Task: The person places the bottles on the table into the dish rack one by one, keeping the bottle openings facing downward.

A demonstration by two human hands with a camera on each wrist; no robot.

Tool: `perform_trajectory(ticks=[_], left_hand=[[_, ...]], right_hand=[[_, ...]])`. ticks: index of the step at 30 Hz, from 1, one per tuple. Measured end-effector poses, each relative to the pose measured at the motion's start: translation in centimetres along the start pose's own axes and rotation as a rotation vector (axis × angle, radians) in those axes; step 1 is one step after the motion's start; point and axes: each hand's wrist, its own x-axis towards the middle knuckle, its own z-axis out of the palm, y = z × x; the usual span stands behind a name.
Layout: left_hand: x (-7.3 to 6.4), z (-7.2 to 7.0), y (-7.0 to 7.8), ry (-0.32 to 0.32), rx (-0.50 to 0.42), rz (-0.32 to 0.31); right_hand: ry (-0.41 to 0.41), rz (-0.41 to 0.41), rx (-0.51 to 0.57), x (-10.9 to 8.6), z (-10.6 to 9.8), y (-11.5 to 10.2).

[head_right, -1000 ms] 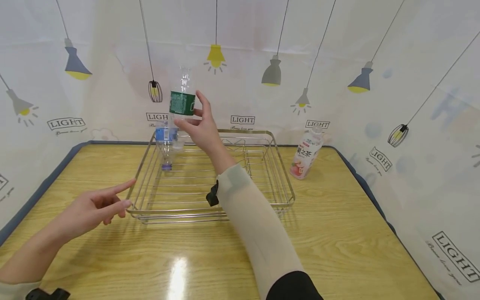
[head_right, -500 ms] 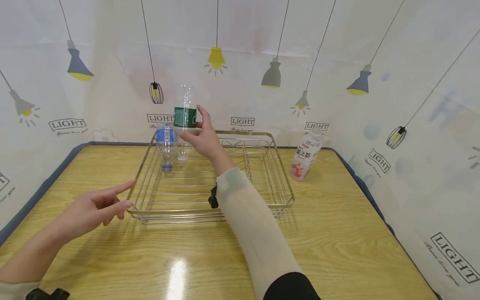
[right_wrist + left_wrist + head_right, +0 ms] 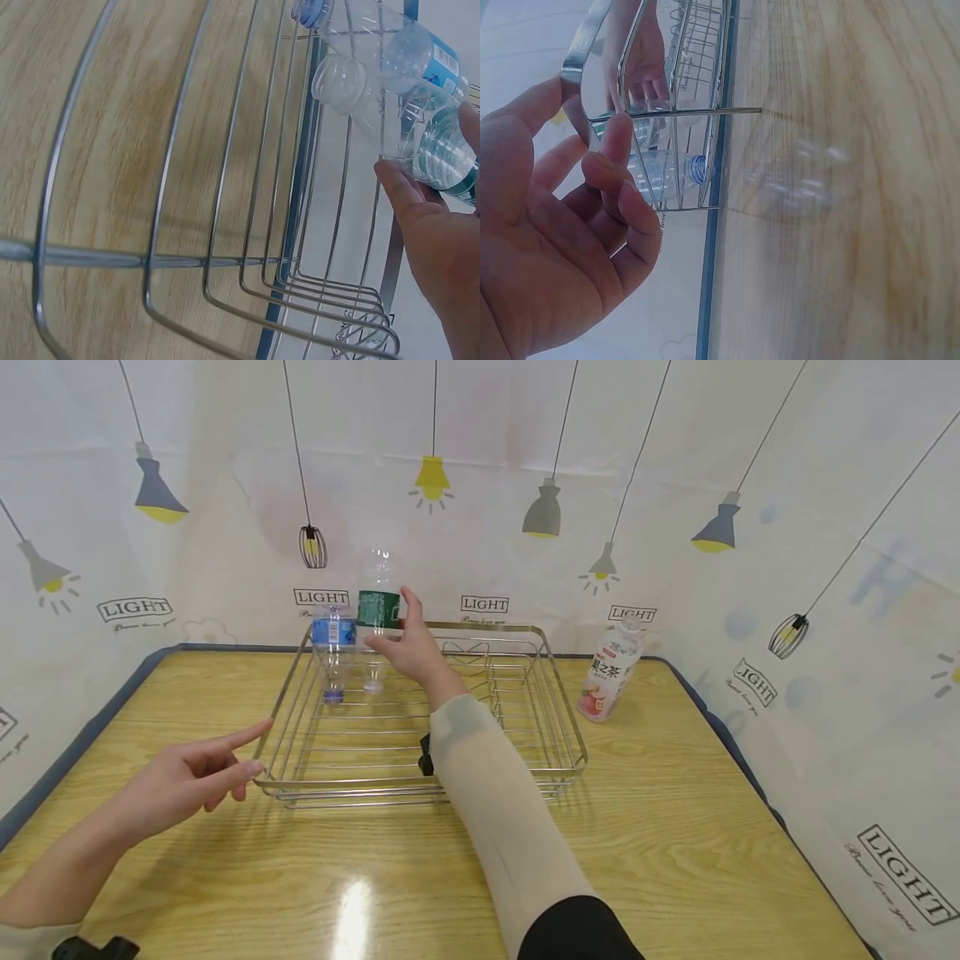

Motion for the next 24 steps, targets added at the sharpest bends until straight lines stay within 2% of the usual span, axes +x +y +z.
perform_trajectory(ticks=[13,24], left_hand=[[0.0,0.2,-0.3,0.013,0.002,-0.002],[0.0,0.2,-0.2,0.01,-0.006,-0.008]], right_hand=[[-0.013,-0.008,-0.063,0.4,0.5,0.9],[-0.035,0.017,-0.128,0.4,0.6,1.2]])
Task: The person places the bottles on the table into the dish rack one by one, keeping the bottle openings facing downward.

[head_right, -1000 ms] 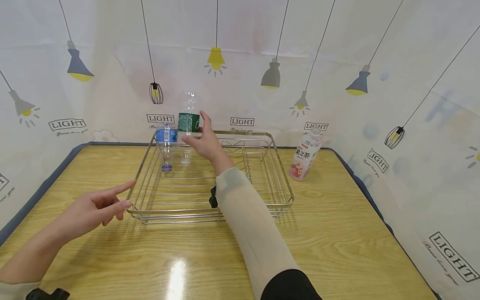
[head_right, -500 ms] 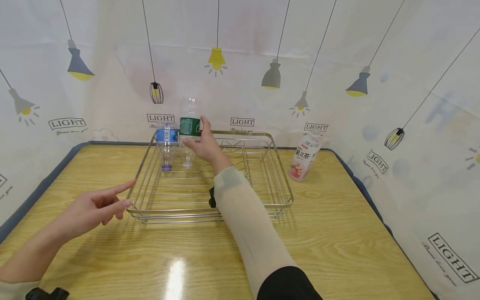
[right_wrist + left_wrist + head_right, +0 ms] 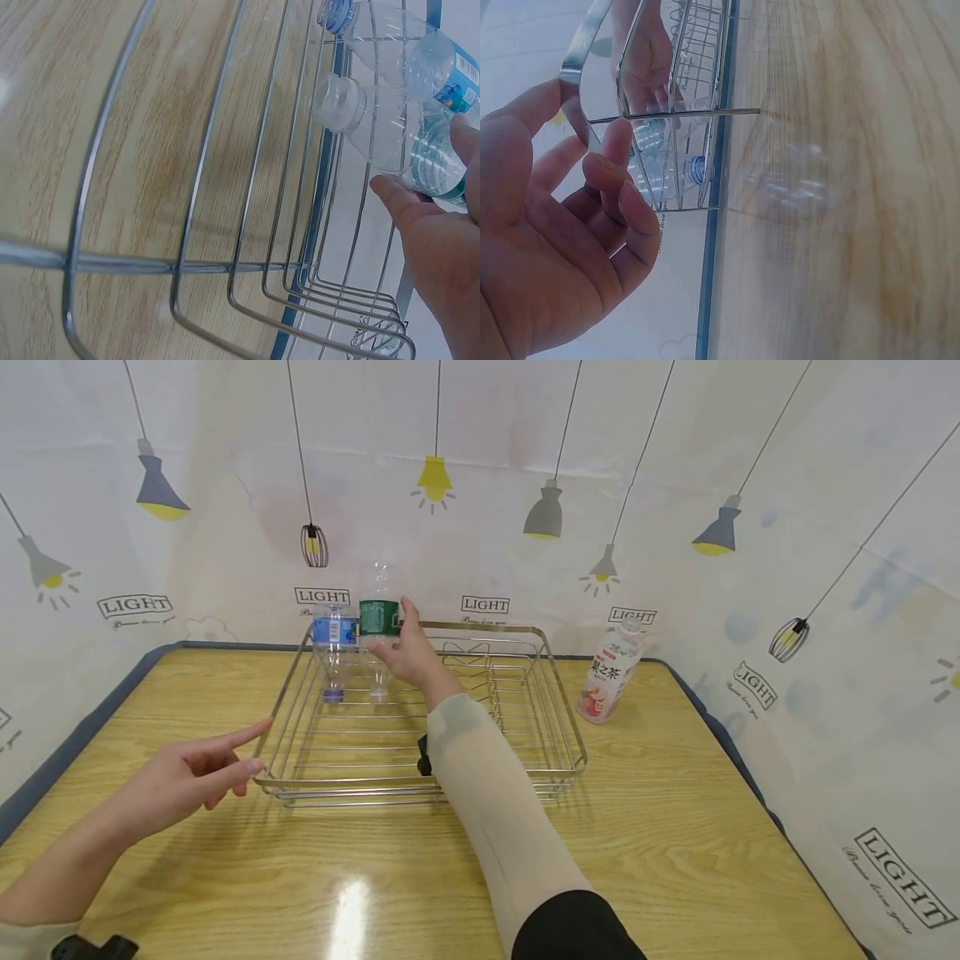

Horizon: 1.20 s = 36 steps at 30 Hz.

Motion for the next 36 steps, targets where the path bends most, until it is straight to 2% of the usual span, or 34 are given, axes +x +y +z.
perform_trajectory(ticks=[9,15,24,36], left_hand=[[0.0,0.1,-0.09,0.002,-0.005,0.021],[0.02,0.12,-0.21,0.003,-0.001,0.016],[-0.01,0.06,-0.24,0.004,-0.006,0.01],[-0.02,0.1,-0.23,0.008,0.003,0.009]], right_hand=[[-0.002,0.043,-0.011,-0.3,-0.2,-0.02],[0.008,0.054,0.06,-0.19,-0.25,-0.08],[-0.046,0.077,0.092,-0.03,-0.39,-0.18],[-0.067,0.078,0.043,-0.13,-0.28,-0.27]])
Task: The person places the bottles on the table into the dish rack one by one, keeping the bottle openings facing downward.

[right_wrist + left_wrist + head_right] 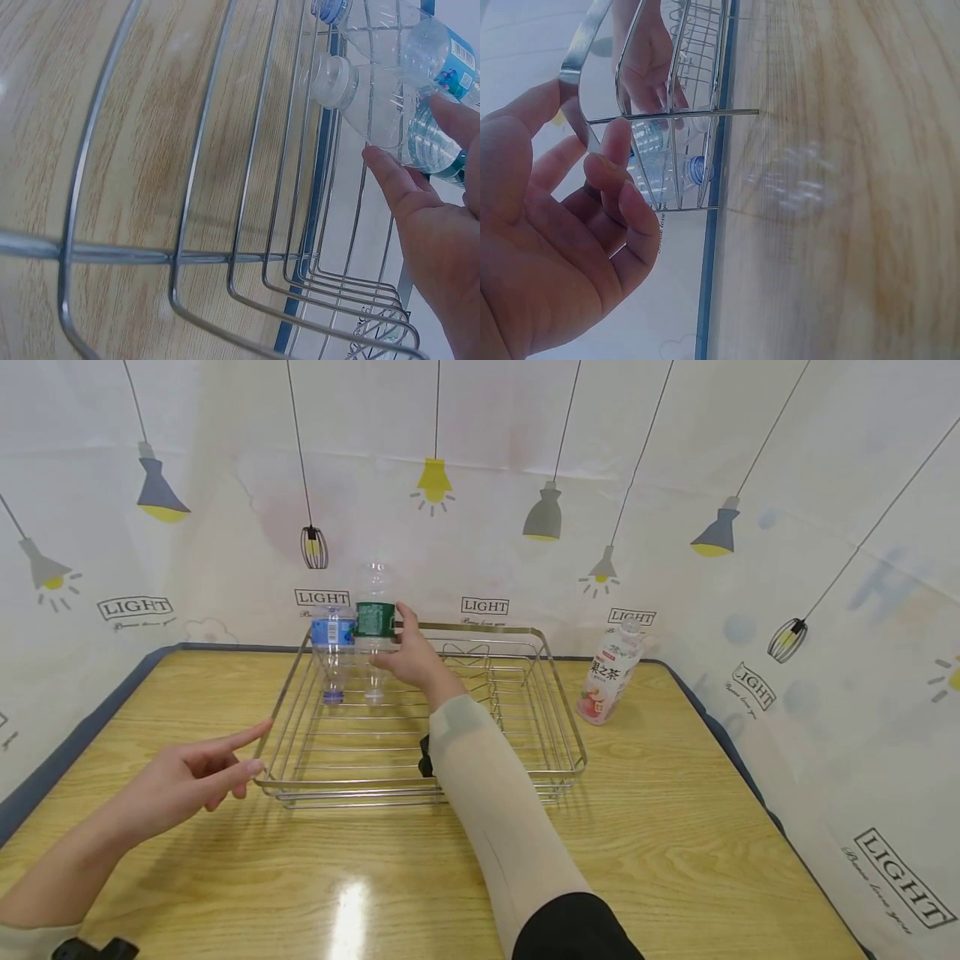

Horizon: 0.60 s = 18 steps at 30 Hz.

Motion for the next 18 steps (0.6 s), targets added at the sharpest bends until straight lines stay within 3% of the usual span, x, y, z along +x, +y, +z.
perform_trajectory(ticks=[18], left_hand=[[0.01,0.0,-0.08,-0.001,-0.007,0.0]], right_hand=[[0.027,0.004,-0.021,-0.13,-0.09,0.03]])
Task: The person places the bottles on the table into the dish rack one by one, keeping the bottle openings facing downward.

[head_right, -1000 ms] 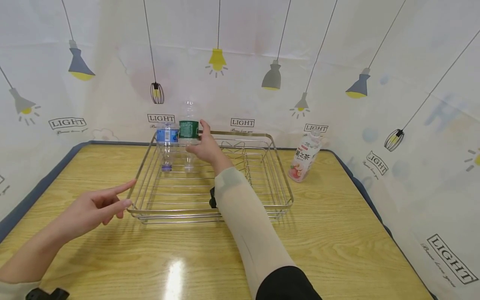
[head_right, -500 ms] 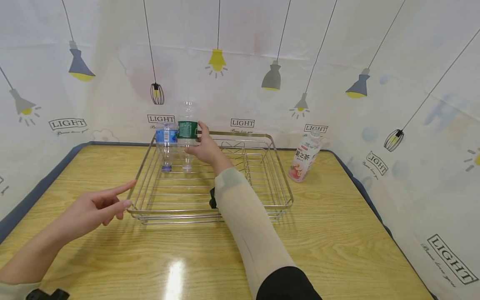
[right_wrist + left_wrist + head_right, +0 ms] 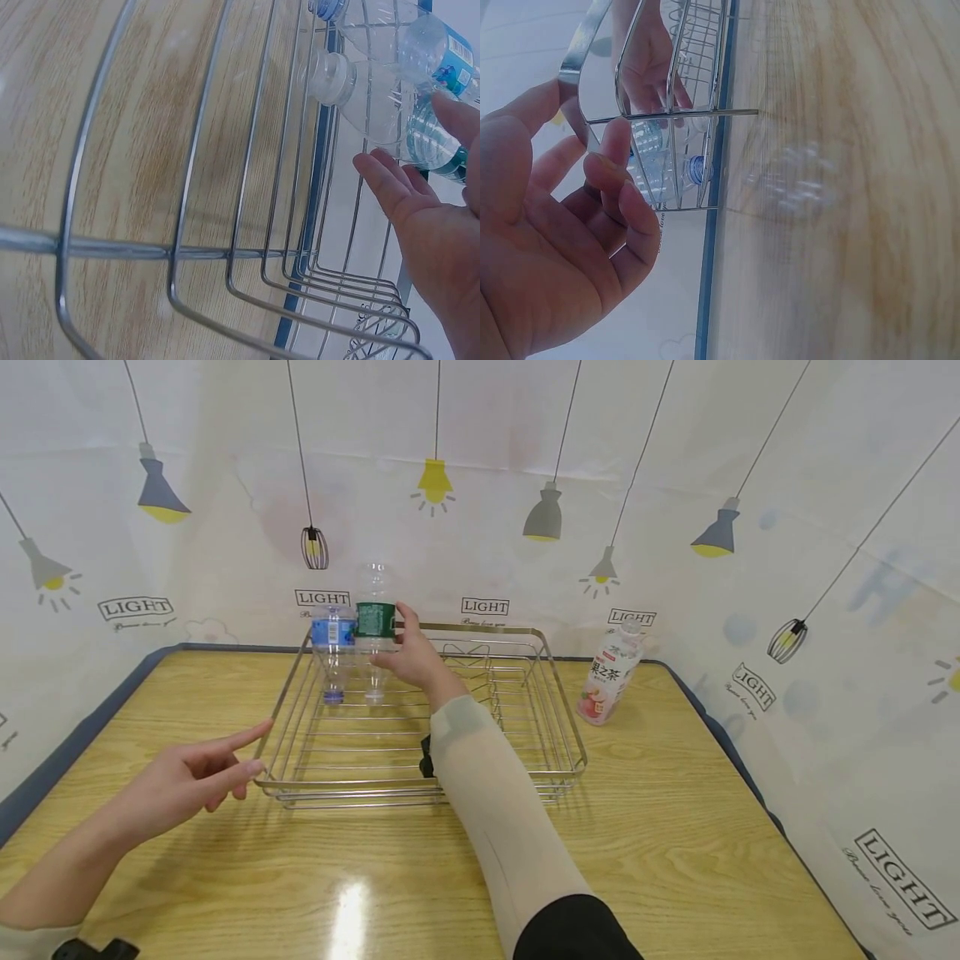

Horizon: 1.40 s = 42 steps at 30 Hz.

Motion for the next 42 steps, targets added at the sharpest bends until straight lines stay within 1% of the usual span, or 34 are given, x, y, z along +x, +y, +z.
perform_trajectory(ticks=[6,14,18,25,38,42], left_hand=[[-0.05,0.03,0.08,0.005,-0.002,0.009],[-0.04,0.09,0.11,0.003,0.001,0.002],[-0.04,0.12,0.08,0.0,-0.003,-0.006],[-0.14,0.15,0.14,0.004,0.008,-0.002],[-0.18,0.08,0.17,0.005,-0.002,0.007],[-0.19,0.05,0.15,0.004,-0.002,0.01]], right_hand=[[-0.004,0.0,-0.003,-0.05,-0.06,-0.08],[0.007,0.009,0.001,-0.06,-0.08,-0.12],[0.015,0.002,0.006,-0.02,-0.12,-0.1],[0.008,-0.015,0.006,-0.17,-0.37,0.02],[0.038,-0.039,0.066,-0.3,-0.61,-0.11],[0.044,-0.048,0.099,-0.19,-0.6,-0.12]])
